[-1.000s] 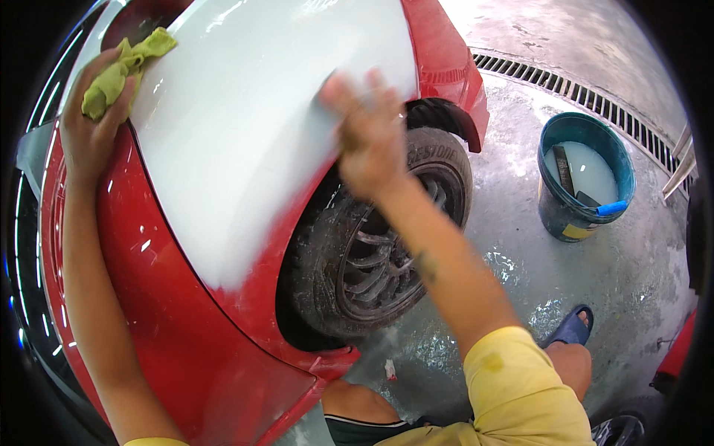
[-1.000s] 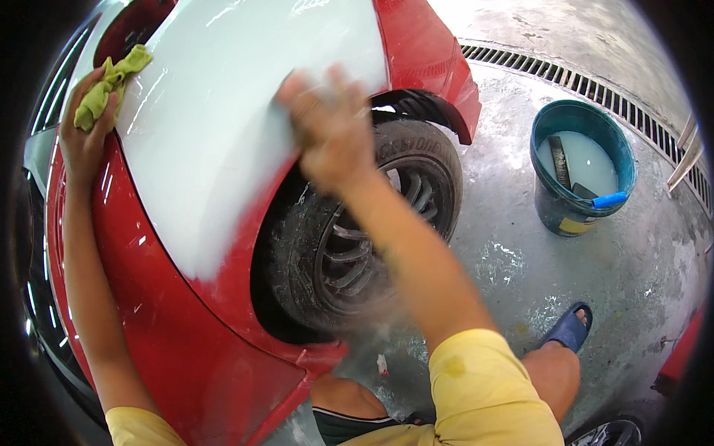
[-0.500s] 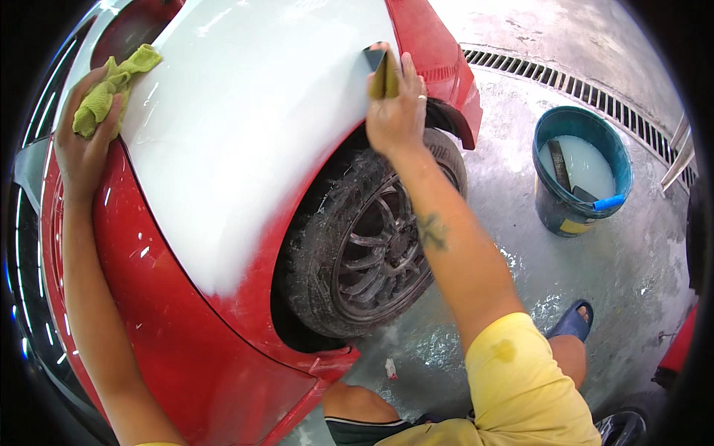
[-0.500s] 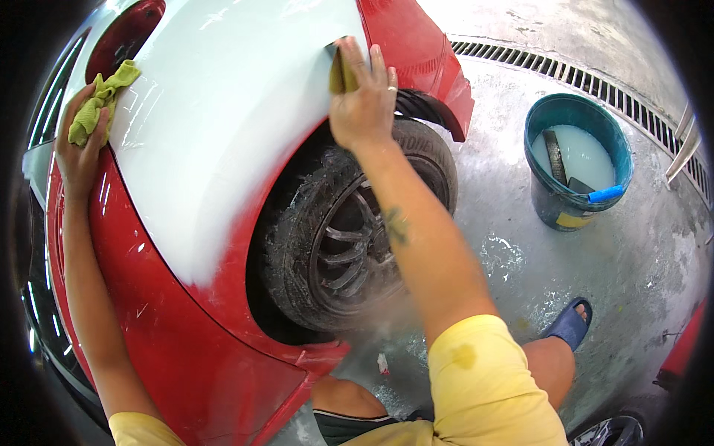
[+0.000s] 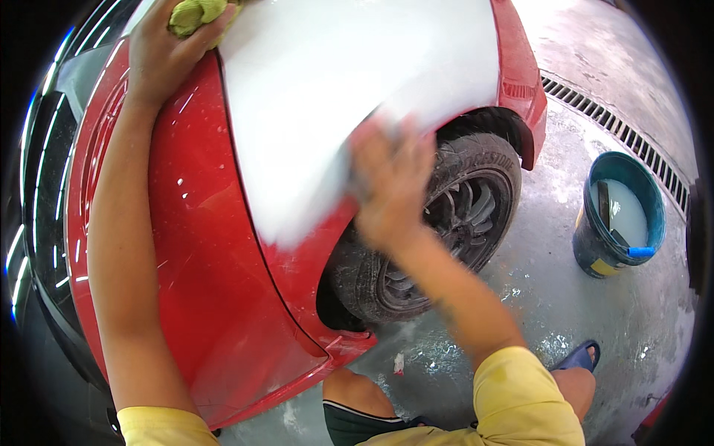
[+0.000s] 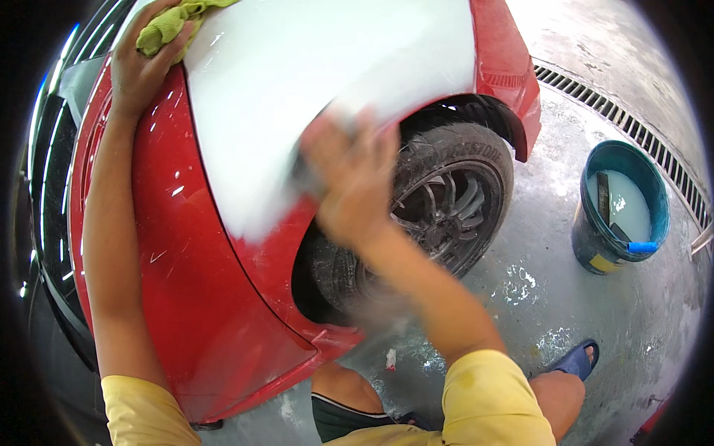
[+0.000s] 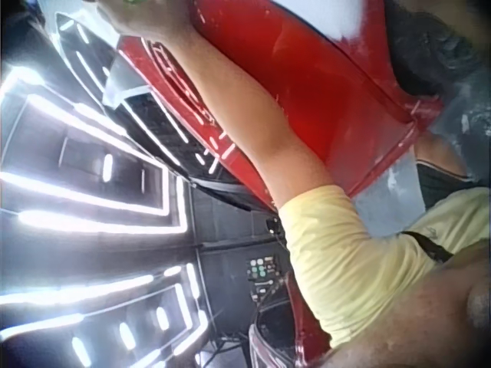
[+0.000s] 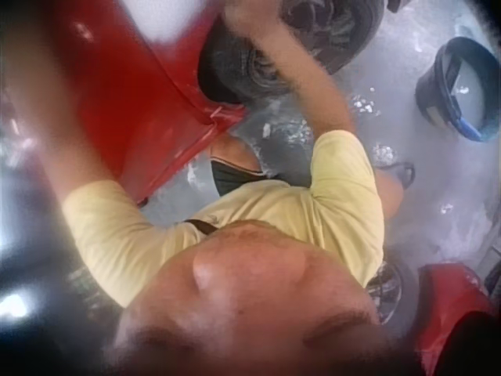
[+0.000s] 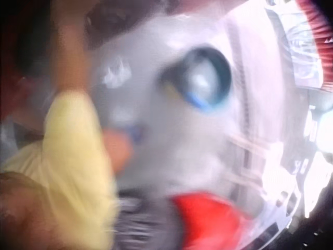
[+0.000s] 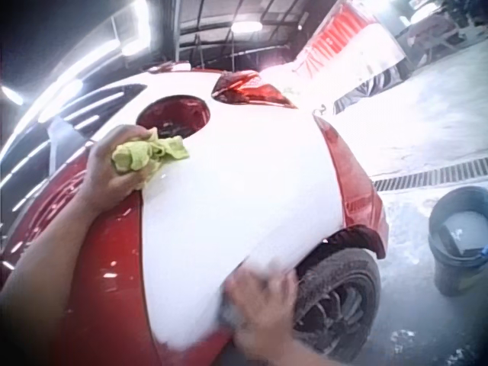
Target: The person sands the rear exterior panel of a white and red car using a sanding block, frequently dipping and cleaning the block in a bucket of water and wiping the surface with a cloth.
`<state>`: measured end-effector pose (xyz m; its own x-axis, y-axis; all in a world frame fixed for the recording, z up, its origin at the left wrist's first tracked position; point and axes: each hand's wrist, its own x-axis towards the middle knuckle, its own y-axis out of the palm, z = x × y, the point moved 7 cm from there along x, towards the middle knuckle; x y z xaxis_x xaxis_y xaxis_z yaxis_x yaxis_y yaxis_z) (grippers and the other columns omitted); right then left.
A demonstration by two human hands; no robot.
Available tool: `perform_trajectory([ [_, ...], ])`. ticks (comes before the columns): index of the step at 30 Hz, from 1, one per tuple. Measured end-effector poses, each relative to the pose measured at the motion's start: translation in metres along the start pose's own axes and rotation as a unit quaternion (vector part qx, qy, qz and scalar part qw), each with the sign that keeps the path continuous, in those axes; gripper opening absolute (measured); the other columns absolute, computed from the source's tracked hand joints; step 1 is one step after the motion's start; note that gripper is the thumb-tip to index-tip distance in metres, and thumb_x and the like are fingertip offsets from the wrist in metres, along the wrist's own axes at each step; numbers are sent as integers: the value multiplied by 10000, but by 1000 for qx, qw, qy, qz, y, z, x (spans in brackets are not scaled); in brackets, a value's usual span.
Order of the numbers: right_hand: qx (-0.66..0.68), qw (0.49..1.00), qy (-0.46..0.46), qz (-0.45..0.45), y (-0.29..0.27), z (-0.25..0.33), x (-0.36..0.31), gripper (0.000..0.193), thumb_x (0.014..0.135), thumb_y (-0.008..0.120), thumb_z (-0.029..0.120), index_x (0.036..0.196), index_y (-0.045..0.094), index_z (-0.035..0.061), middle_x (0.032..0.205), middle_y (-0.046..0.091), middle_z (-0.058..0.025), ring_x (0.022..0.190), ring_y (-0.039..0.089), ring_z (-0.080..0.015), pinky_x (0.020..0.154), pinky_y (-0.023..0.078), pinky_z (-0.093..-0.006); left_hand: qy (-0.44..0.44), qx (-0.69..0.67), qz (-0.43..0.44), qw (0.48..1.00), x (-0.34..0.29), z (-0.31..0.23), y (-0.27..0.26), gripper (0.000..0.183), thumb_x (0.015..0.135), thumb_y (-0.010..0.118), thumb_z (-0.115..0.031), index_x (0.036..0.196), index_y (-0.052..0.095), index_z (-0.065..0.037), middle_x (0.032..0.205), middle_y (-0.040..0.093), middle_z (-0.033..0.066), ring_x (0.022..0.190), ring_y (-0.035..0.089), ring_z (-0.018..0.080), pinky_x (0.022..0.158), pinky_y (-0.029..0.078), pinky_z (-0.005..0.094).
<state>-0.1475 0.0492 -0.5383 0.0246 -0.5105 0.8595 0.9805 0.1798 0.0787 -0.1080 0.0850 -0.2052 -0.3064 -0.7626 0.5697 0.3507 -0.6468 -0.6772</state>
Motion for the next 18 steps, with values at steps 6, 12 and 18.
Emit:
perform_trajectory([
  [6, -49, 976, -204, 58, 10, 33, -50, 563, 923, 607, 330, 1485, 585, 311, 1626, 465, 24, 1534, 310, -421, 1219, 99, -719, 6, 32, -17, 999, 7, -7, -6, 431, 819, 794, -154, 1197, 649, -10, 1088, 684, 88, 1014, 650, 171, 902, 517, 325],
  [12, -10, 993, 66, -99, -30, -70, 38, 607, 946, 604, 139, 1543, 512, 191, 1629, 455, -61, 1496, 320, -512, 1209, 181, -687, 6, 48, -1, 999, 3, -11, -3, 423, 822, 779, -126, 1207, 649, -9, 1106, 695, 92, 1041, 656, 167, 923, 517, 311],
  [18, 13, 974, -194, 115, 17, 55, -64, 576, 929, 648, 325, 1498, 566, 287, 1632, 456, 3, 1563, 266, -416, 1240, 48, -695, 67, 9, -51, 996, 2, -8, -1, 430, 822, 789, -116, 1215, 650, -13, 1113, 697, 92, 1054, 656, 168, 934, 516, 321],
])
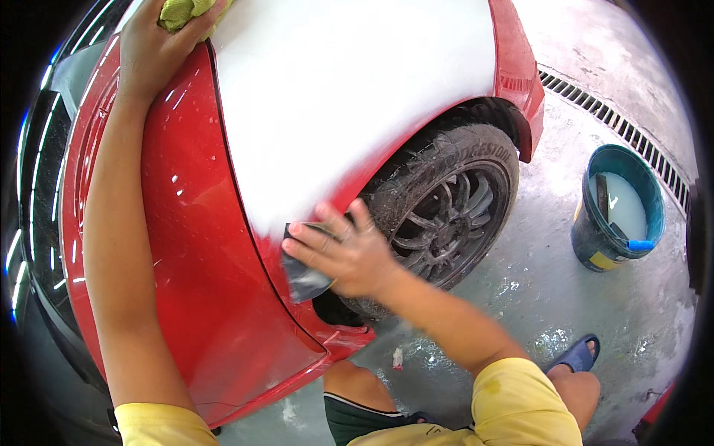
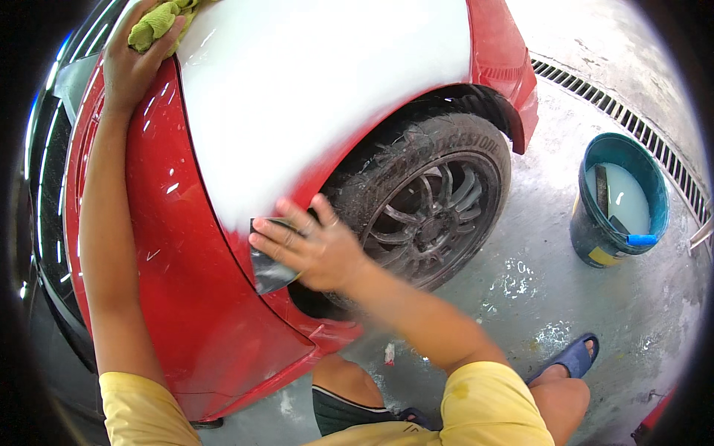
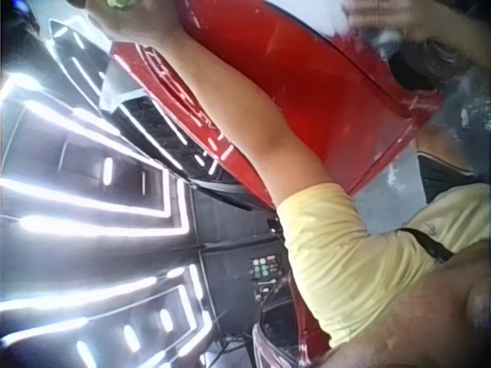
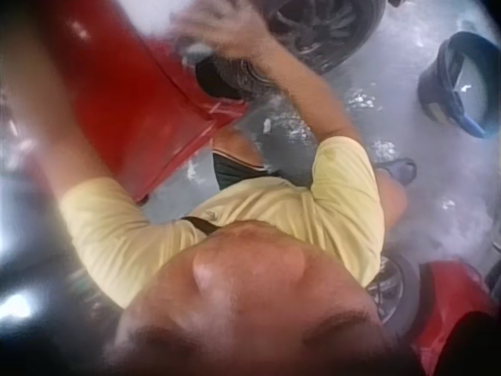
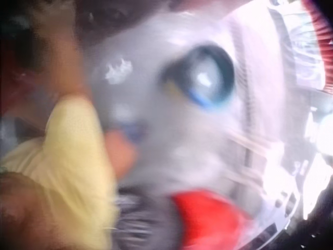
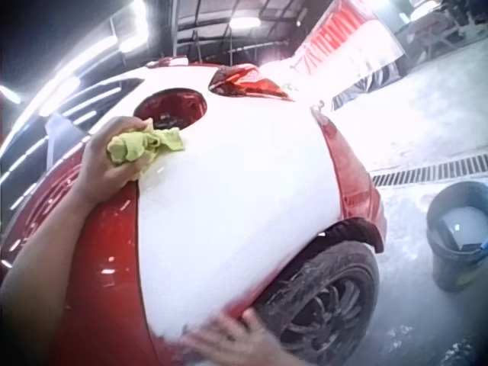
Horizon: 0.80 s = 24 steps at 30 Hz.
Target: The person sands the rear exterior panel of a white and red car using a sanding block, frequently dipping and cleaning the block in a bucket of water and wiping the surface with a cloth.
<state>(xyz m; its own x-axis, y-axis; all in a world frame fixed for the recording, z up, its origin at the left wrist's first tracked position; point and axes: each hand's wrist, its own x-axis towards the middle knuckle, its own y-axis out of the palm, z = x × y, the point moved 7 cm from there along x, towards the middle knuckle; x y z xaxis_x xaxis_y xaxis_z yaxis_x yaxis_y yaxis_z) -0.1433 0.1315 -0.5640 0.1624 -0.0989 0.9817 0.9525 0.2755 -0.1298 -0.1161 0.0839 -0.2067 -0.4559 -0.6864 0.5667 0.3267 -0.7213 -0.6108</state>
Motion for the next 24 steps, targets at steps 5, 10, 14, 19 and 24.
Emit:
perform_trajectory([
  [5, -94, 975, 163, -122, -63, -145, 22, 648, 907, 722, 251, 1526, 539, 306, 1623, 475, 17, 1509, 366, -430, 1252, 99, -655, -38, 17, 28, 999, 6, 8, 11, 421, 825, 802, -207, 1185, 665, -38, 1099, 704, 92, 1024, 658, 176, 910, 516, 329],
  [10, -109, 950, 218, -198, -98, -173, 35, 560, 1033, 586, 199, 1574, 471, 279, 1612, 488, -23, 1517, 365, -391, 1229, 155, -632, 18, 70, 14, 997, 7, 2, -4, 428, 835, 802, -256, 1182, 673, -41, 1077, 711, 119, 1002, 674, 222, 906, 524, 361],
  [14, -2, 957, 212, -200, -50, -107, 36, 609, 937, 625, 99, 1526, 550, 236, 1632, 462, -49, 1529, 320, -437, 1232, 163, -616, -25, 34, 31, 999, 1, 3, -5, 412, 837, 802, -235, 1175, 679, -35, 1073, 722, 118, 996, 680, 218, 911, 528, 357],
  [19, -47, 997, -55, 37, 24, 55, -31, 512, 974, 586, 396, 1474, 610, 288, 1640, 451, -17, 1594, 212, -366, 1250, -2, -666, 4, 60, 10, 998, 5, 3, -8, 415, 832, 801, -221, 1181, 677, -31, 1074, 719, 109, 998, 673, 202, 907, 529, 347],
  [24, -74, 964, 213, -142, -52, -132, 27, 545, 1033, 486, 277, 1571, 475, 187, 1622, 463, -54, 1552, 248, -457, 1235, 48, -697, -79, -17, 67, 994, -1, 5, -14, 407, 832, 793, -189, 1180, 668, -18, 1059, 693, 77, 984, 646, 149, 877, 523, 315],
])
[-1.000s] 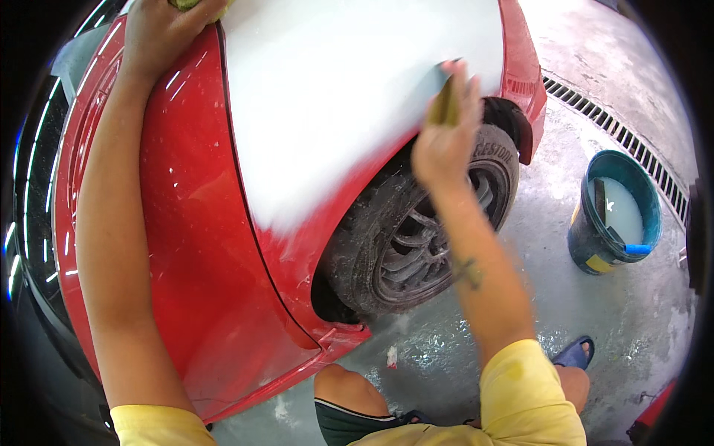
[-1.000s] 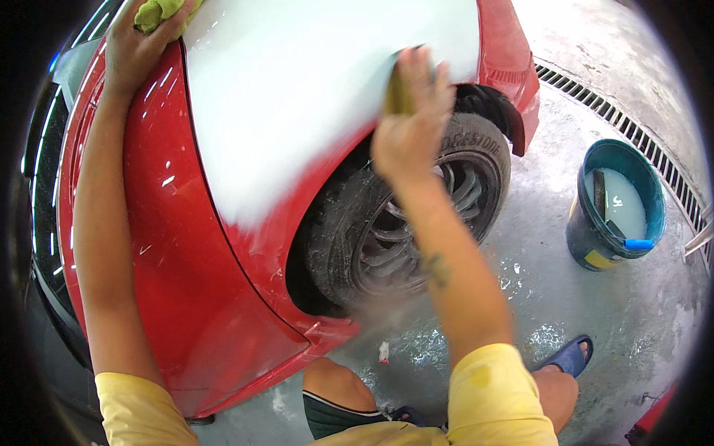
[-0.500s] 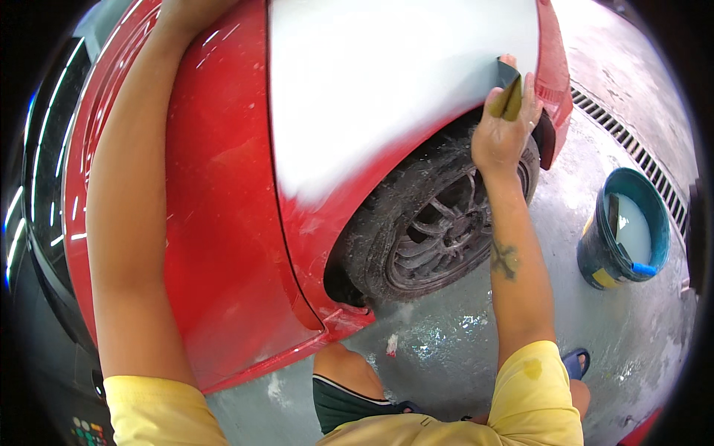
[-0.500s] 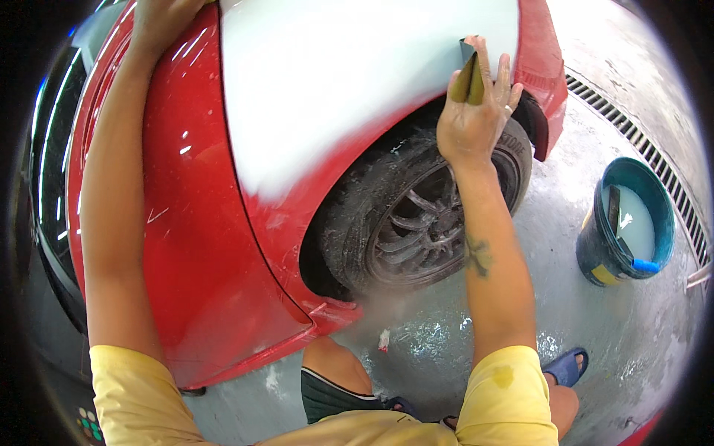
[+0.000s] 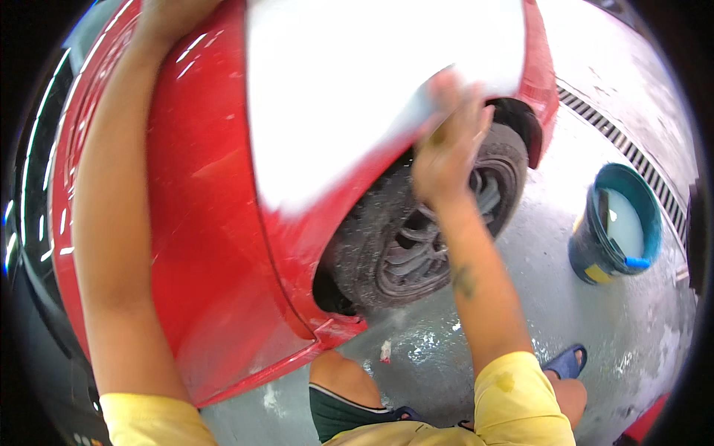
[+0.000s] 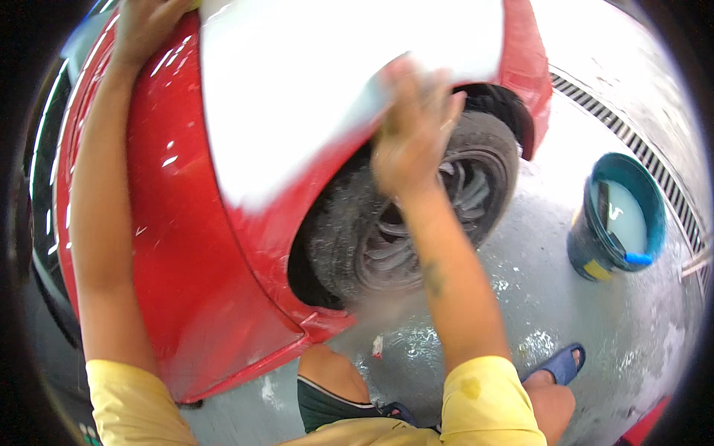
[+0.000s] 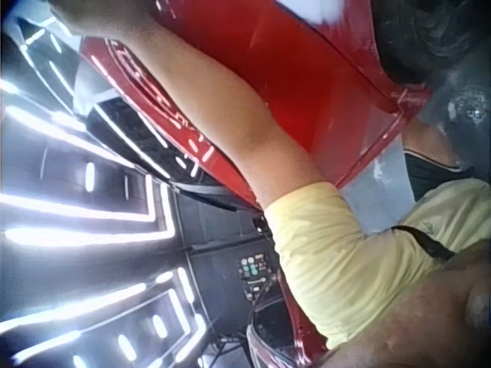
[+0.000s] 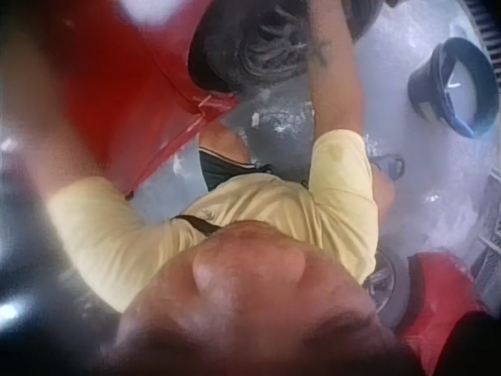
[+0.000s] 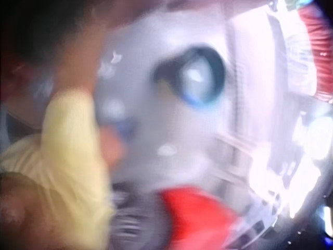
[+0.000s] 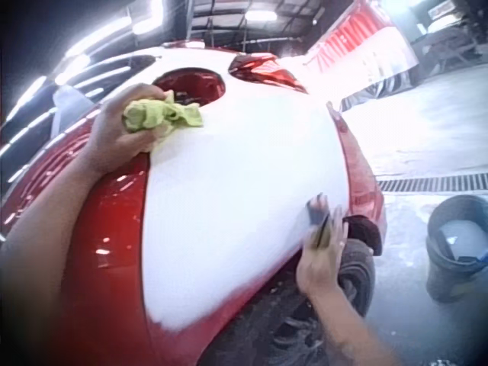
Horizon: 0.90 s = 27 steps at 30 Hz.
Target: The person sands the rear exterior panel of a white and red car using a sanding block, frequently dipping and cleaning the block in a bucket of water and wiping the surface with a cloth.
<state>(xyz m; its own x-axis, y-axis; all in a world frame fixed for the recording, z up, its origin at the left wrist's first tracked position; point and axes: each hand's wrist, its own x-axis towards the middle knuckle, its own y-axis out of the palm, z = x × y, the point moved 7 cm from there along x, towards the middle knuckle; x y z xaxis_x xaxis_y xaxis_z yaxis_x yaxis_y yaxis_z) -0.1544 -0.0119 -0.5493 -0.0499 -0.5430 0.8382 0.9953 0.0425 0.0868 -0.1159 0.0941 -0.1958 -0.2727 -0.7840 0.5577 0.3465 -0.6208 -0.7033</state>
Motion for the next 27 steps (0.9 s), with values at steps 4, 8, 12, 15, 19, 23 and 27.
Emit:
perform_trajectory([
  [4, 21, 991, 115, -59, -3, -35, 12, 621, 1009, 522, 194, 1612, 384, 136, 1687, 341, -84, 1546, 195, -516, 1232, 41, -703, 28, -28, -55, 998, -18, 18, 7, 410, 827, 780, -168, 1182, 658, -4, 1046, 668, 61, 944, 621, 128, 842, 513, 294],
  [8, 114, 982, -28, 151, 18, 96, -73, 607, 950, 589, 216, 1551, 505, 207, 1694, 346, -70, 1558, 235, -473, 1213, 39, -735, 82, 103, -54, 990, 3, 30, 23, 412, 942, 759, -312, 1313, 700, -145, 1242, 741, 78, 1135, 713, 229, 985, 537, 357],
  [12, -46, 998, 15, 32, -4, 2, -17, 553, 1013, 573, 296, 1552, 490, 203, 1661, 403, -50, 1560, 258, -426, 1222, 109, -703, 73, 104, -33, 991, -2, 35, 17, 430, 943, 756, -312, 1328, 688, -132, 1257, 736, 79, 1169, 704, 241, 1011, 527, 370],
  [15, -36, 986, 156, -51, -23, -112, 29, 536, 1063, 519, 277, 1584, 430, 188, 1668, 377, -64, 1545, 270, -447, 1221, 172, -665, 54, 97, -43, 993, -2, 33, 17, 435, 936, 763, -297, 1327, 686, -123, 1274, 729, 85, 1181, 697, 246, 1024, 523, 380],
  [19, -24, 993, 91, -74, -38, -105, 40, 557, 1082, 489, 277, 1614, 371, 160, 1681, 342, -99, 1536, 282, -448, 1224, 212, -612, 52, 94, -42, 993, -2, 36, 15, 424, 937, 763, -268, 1325, 685, -115, 1299, 716, 90, 1199, 686, 247, 1038, 515, 376],
  [23, 6, 984, 149, -96, -22, -108, 25, 602, 1072, 518, 273, 1626, 336, 123, 1694, 313, -129, 1557, 253, -424, 1224, 219, -593, 53, 78, -44, 995, 6, 36, 18, 414, 948, 754, -247, 1331, 678, -109, 1311, 710, 97, 1217, 677, 251, 1061, 508, 372],
  [27, 32, 993, 110, 14, 1, 14, -30, 815, 896, 583, 102, 1653, 282, 119, 1719, 229, -193, 1577, 158, -489, 1206, 122, -703, 38, 74, -21, 996, -1, 42, 18, 422, 958, 754, -205, 1351, 658, -84, 1313, 704, 108, 1239, 660, 241, 1081, 496, 371],
])
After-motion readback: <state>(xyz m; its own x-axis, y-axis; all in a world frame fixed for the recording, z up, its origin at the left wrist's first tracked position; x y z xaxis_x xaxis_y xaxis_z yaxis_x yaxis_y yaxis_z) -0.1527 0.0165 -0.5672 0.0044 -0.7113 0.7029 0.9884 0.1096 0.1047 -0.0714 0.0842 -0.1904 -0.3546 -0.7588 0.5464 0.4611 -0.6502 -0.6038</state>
